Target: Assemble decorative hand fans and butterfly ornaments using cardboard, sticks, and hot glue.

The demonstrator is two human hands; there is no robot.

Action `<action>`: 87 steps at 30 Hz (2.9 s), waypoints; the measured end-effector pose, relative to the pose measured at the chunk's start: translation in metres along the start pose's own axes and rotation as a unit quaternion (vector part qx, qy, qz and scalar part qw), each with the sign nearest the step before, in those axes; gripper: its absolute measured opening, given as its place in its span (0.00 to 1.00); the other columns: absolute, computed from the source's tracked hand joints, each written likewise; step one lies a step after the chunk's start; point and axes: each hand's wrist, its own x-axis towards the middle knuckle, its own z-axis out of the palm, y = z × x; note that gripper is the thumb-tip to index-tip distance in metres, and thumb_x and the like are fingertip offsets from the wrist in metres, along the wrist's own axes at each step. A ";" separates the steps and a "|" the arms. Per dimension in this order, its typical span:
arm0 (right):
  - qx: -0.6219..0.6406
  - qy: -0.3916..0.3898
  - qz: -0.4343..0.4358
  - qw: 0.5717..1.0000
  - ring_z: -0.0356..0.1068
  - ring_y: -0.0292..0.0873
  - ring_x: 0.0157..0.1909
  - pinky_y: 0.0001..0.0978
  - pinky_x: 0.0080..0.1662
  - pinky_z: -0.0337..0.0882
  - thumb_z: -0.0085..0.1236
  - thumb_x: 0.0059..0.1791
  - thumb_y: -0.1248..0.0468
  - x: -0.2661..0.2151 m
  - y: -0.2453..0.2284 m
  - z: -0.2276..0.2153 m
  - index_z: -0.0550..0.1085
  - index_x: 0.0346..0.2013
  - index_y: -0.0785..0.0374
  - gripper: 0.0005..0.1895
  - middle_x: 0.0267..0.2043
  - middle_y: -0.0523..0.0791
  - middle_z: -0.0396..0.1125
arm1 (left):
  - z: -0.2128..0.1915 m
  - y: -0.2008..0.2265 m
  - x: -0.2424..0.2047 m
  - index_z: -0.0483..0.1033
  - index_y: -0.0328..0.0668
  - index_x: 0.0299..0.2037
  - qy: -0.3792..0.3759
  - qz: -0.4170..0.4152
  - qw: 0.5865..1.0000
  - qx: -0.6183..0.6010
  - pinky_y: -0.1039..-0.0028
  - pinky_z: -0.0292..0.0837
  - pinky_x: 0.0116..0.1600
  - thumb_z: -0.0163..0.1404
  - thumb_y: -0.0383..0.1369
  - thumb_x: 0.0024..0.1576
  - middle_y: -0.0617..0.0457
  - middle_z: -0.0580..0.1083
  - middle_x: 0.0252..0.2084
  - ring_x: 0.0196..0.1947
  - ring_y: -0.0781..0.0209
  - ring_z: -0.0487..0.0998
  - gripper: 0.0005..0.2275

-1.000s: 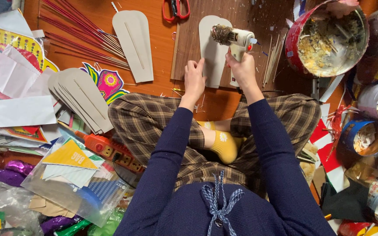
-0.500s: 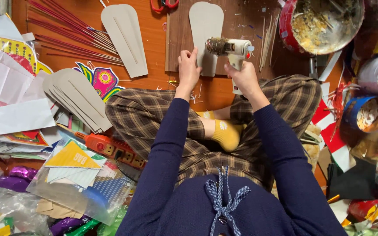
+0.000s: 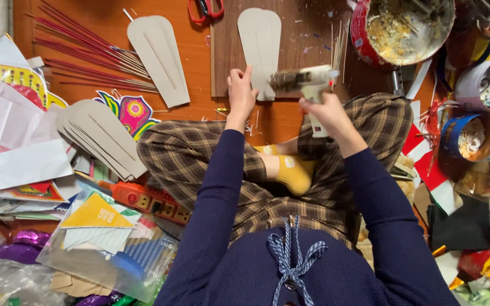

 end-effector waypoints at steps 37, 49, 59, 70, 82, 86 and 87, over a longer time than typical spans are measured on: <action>0.124 0.070 -0.144 0.979 0.66 0.30 0.27 0.21 0.38 0.64 0.66 0.43 0.55 0.116 -0.032 0.034 0.78 0.20 0.51 0.09 0.20 0.37 0.68 | 0.010 -0.008 0.001 0.61 0.46 0.66 -0.022 -0.002 1.000 0.016 0.60 0.70 0.55 0.66 0.29 0.43 0.47 0.61 0.47 0.47 0.43 0.68 0.38; 0.379 0.274 -0.077 0.880 0.71 0.31 0.37 0.27 0.43 0.71 0.65 0.46 0.53 0.124 0.075 -0.086 0.80 0.41 0.53 0.13 0.35 0.39 0.73 | 0.020 -0.016 0.005 0.64 0.46 0.65 -0.015 0.006 1.000 0.021 0.57 0.71 0.55 0.67 0.29 0.42 0.45 0.63 0.47 0.47 0.40 0.69 0.38; 0.259 0.474 -0.110 0.834 0.76 0.39 0.28 0.36 0.32 0.76 0.67 0.43 0.62 0.144 0.141 -0.180 0.75 0.31 0.63 0.10 0.29 0.44 0.74 | 0.013 -0.013 0.001 0.63 0.46 0.65 -0.021 0.019 1.000 0.005 0.54 0.64 0.54 0.59 0.31 0.50 0.44 0.59 0.49 0.45 0.39 0.62 0.30; -0.098 0.256 -0.266 0.924 0.70 0.51 0.41 0.42 0.47 0.68 0.52 0.47 0.71 0.101 0.064 -0.053 0.78 0.39 0.66 0.08 0.39 0.51 0.72 | 0.001 0.002 -0.003 0.67 0.38 0.60 -0.032 -0.011 0.999 -0.009 0.59 0.65 0.52 0.61 0.28 0.50 0.44 0.60 0.48 0.47 0.44 0.62 0.27; -0.184 0.334 -0.054 0.923 0.73 0.70 0.39 0.59 0.40 0.76 0.43 0.45 0.83 0.221 0.168 -0.030 0.69 0.37 0.83 0.08 0.36 0.65 0.65 | 0.013 -0.016 0.011 0.76 0.42 0.47 0.132 0.053 0.987 -0.078 0.61 0.68 0.55 0.56 0.24 0.50 0.48 0.68 0.45 0.48 0.46 0.72 0.14; -0.180 0.338 -0.114 0.917 0.72 0.67 0.37 0.56 0.38 0.73 0.50 0.45 0.74 0.185 0.128 -0.029 0.66 0.39 0.74 0.09 0.34 0.61 0.67 | 0.019 -0.023 0.025 0.74 0.37 0.50 0.113 0.101 0.985 -0.082 0.63 0.64 0.62 0.53 0.22 0.52 0.45 0.68 0.51 0.55 0.45 0.69 0.14; -0.179 0.360 -0.171 0.899 0.71 0.66 0.34 0.57 0.35 0.70 0.47 0.46 0.72 0.156 0.096 -0.027 0.65 0.34 0.68 0.04 0.29 0.58 0.67 | 0.023 -0.027 0.028 0.74 0.34 0.51 0.101 0.121 0.983 -0.091 0.63 0.63 0.64 0.53 0.21 0.53 0.42 0.68 0.53 0.58 0.44 0.67 0.15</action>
